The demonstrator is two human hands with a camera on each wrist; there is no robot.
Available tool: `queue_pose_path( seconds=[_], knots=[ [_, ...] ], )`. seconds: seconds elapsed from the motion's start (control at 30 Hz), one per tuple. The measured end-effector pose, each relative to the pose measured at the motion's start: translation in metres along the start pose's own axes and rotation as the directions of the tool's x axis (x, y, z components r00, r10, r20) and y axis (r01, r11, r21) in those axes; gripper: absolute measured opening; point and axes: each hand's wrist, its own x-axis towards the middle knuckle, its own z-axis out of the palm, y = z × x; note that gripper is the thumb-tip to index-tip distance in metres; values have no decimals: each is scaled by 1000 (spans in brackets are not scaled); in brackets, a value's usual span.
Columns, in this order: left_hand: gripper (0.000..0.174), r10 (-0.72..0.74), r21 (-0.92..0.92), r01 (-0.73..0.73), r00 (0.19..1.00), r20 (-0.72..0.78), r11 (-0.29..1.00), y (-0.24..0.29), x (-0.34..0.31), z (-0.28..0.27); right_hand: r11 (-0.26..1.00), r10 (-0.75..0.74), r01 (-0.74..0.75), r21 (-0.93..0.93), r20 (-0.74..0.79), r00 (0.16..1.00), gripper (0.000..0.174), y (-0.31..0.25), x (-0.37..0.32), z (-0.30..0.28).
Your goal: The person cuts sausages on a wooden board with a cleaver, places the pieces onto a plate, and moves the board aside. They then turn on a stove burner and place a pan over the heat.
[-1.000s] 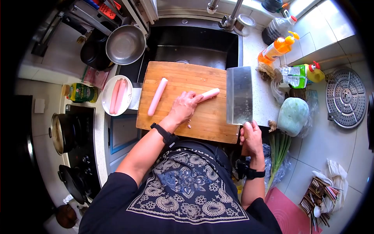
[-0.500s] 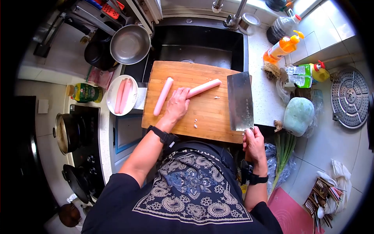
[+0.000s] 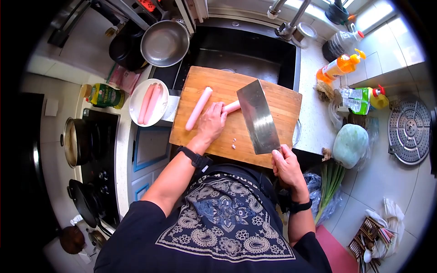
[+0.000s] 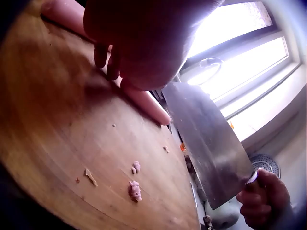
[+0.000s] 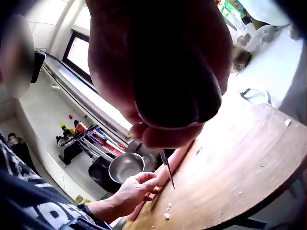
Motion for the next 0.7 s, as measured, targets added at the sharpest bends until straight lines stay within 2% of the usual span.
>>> queue_pose_path(
  seconds=[0.37, 0.57, 0.7],
  knots=[
    [17, -35, -37, 35, 999, -7, 999, 0, 1, -4, 992, 13, -3, -128, 72, 997, 23, -6, 14, 17],
    [17, 26, -52, -29, 998, -56, 998, -3, 2, -1, 965, 34, -22, -262, 40, 999, 25, -14, 15, 26],
    [15, 65, -50, -69, 995, -73, 996, -4, 2, -1, 972, 32, -16, -235, 63, 998, 25, -8, 19, 26]
  ],
)
